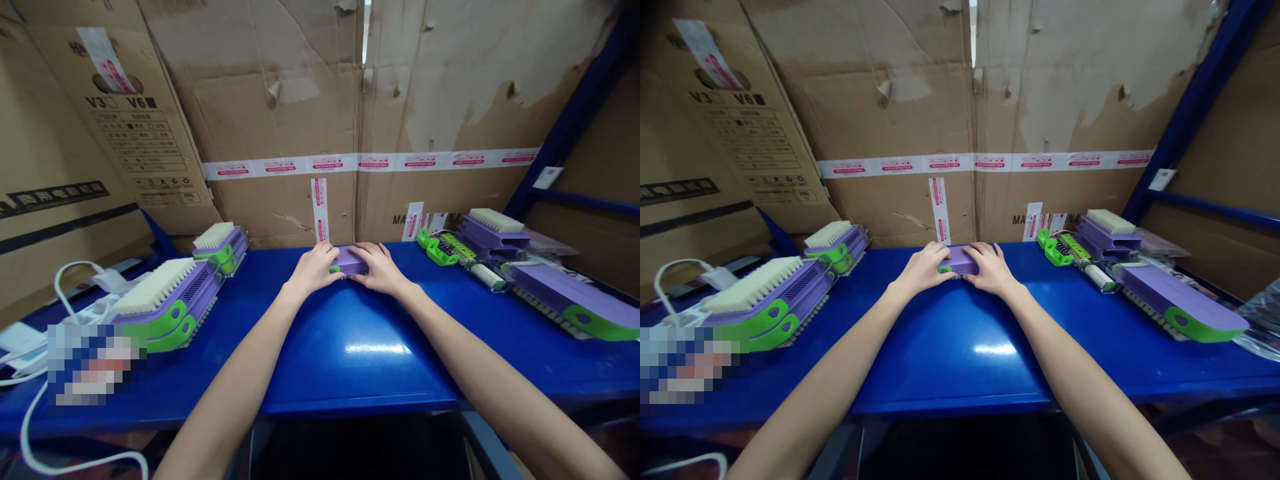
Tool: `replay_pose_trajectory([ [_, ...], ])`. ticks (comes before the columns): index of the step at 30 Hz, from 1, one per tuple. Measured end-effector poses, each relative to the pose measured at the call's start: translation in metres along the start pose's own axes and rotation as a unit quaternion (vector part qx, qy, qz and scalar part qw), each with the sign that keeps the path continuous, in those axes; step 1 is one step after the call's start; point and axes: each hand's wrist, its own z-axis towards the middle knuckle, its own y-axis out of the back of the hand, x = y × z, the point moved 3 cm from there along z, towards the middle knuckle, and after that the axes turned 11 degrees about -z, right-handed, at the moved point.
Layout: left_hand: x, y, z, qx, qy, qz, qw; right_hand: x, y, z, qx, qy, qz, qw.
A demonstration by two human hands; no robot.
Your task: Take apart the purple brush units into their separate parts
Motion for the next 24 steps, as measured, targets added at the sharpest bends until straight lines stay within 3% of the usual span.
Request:
replay_pose_trajectory([
  [9,-0.004,-0.001,-0.001,0.001,-0.025,-0.043,0.999,0.008,0.008,0.001,-0.002,0.038,-0.077,0.996],
  [16,-0.004,0.001,0.0,0.006,-0.023,-0.036,0.999,0.009,0.007,0.004,0.051,0.029,-0.105,0.993],
  [20,0.001,0.001,0.0,-0.016,-0.005,-0.052,0.998,0.012,0.01,0.002,0.025,0.055,-0.115,0.992],
  [24,0.006,-0.002,0.001,0.003,0.007,-0.089,0.996,0.017,0.011,0.002,-0.003,0.084,-0.134,0.987],
])
